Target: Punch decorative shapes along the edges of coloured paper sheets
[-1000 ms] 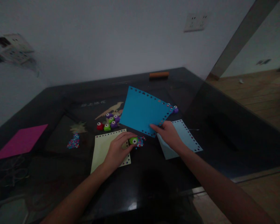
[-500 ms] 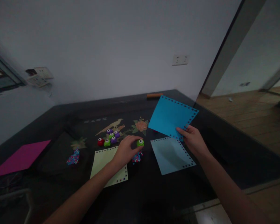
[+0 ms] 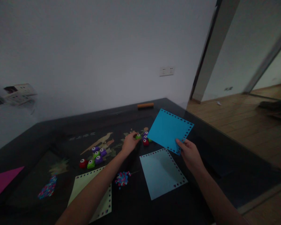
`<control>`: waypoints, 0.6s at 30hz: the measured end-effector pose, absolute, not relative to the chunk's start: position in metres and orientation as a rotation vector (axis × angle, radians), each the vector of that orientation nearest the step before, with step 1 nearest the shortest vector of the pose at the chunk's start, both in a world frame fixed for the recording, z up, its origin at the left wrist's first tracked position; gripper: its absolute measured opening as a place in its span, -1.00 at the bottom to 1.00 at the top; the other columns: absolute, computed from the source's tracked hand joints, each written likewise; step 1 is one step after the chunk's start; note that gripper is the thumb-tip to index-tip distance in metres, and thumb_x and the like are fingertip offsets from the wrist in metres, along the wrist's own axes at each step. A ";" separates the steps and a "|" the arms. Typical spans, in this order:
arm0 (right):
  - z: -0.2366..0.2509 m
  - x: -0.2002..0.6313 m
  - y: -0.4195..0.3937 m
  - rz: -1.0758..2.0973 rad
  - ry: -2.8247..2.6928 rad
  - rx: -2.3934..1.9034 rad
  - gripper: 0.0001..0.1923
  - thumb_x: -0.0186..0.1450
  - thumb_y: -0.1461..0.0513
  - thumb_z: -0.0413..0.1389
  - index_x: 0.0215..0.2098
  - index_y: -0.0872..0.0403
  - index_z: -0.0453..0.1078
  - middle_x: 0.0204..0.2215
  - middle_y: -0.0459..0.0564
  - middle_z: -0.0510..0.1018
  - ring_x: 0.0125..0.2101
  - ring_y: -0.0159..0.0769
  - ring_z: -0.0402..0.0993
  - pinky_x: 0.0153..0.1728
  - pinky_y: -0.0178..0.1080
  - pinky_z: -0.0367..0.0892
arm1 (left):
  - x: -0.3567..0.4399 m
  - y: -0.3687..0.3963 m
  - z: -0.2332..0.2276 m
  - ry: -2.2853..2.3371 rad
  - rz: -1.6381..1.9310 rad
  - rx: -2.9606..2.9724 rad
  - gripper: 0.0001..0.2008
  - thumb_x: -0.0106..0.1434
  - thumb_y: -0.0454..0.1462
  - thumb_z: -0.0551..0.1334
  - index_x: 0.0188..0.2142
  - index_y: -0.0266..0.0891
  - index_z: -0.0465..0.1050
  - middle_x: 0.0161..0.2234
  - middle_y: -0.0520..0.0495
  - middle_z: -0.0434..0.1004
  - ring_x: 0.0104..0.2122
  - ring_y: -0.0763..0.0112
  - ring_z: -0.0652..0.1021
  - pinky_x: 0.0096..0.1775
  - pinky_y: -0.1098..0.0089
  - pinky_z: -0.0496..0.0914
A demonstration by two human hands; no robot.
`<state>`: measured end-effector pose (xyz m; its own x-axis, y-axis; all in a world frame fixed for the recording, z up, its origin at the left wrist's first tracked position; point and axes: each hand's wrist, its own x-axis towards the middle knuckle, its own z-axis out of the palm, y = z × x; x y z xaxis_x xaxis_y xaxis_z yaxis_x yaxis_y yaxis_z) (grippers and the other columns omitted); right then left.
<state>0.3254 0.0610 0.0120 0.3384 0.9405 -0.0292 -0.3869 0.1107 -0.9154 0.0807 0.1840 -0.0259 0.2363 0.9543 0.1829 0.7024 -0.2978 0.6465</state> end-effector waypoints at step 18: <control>0.011 0.325 0.059 1.183 -0.749 -0.993 -0.68 -0.03 0.13 0.35 -0.31 0.06 0.52 -0.36 0.00 0.64 -0.43 -0.19 0.56 -0.34 -0.15 0.48 | 0.092 0.186 -0.009 1.489 0.975 1.979 -0.79 0.29 -0.25 0.12 -0.17 -0.21 0.50 -0.09 -0.16 0.50 0.02 0.13 0.40 0.05 0.14 0.27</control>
<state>0.3253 0.0588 0.0108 0.2382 0.9709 -0.0251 -0.3926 0.0726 -0.9168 0.0919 0.1857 -0.0088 0.1563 0.9540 0.2557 0.6161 -0.2965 0.7298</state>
